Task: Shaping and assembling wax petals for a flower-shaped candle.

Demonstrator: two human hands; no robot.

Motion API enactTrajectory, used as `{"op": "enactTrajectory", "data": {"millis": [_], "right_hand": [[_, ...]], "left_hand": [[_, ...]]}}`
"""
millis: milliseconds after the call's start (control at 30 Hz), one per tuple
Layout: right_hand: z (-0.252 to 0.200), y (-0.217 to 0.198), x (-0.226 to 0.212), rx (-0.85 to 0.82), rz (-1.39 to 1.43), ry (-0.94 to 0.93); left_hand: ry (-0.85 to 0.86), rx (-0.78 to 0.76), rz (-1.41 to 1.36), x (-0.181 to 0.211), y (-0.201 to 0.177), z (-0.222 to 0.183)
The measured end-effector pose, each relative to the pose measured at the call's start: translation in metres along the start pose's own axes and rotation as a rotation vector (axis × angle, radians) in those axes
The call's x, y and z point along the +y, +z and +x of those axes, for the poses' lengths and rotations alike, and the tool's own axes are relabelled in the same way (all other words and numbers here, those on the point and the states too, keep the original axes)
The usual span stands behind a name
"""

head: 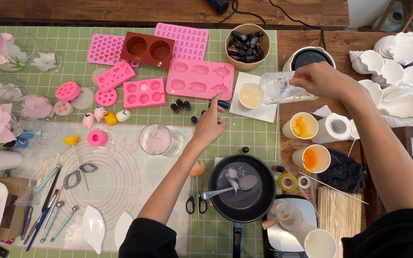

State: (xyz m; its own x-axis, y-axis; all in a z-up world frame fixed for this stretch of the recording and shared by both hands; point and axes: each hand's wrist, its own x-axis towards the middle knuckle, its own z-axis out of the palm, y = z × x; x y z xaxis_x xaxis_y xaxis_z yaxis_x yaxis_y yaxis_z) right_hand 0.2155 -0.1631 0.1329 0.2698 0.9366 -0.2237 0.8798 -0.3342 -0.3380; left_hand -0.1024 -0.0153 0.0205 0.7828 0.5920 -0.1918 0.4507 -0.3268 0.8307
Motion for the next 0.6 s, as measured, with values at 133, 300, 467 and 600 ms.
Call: {"op": "enactTrajectory", "data": {"millis": [133,300,467,600], "right_hand": [[-0.001,-0.002,-0.004,-0.004,0.005,0.011],[-0.001,-0.005,-0.011,-0.011,0.003,0.041],[0.001,-0.002,-0.008,0.003,-0.007,-0.003],[0.001,-0.006,-0.014,-0.016,0.009,0.028]], "left_hand": [[0.005,0.004,0.019,-0.003,0.002,0.0],[0.007,0.003,0.025,-0.001,0.002,0.0],[0.006,0.003,0.021,0.0,0.001,0.0],[-0.006,-0.003,0.026,-0.001,0.001,-0.001]]}}
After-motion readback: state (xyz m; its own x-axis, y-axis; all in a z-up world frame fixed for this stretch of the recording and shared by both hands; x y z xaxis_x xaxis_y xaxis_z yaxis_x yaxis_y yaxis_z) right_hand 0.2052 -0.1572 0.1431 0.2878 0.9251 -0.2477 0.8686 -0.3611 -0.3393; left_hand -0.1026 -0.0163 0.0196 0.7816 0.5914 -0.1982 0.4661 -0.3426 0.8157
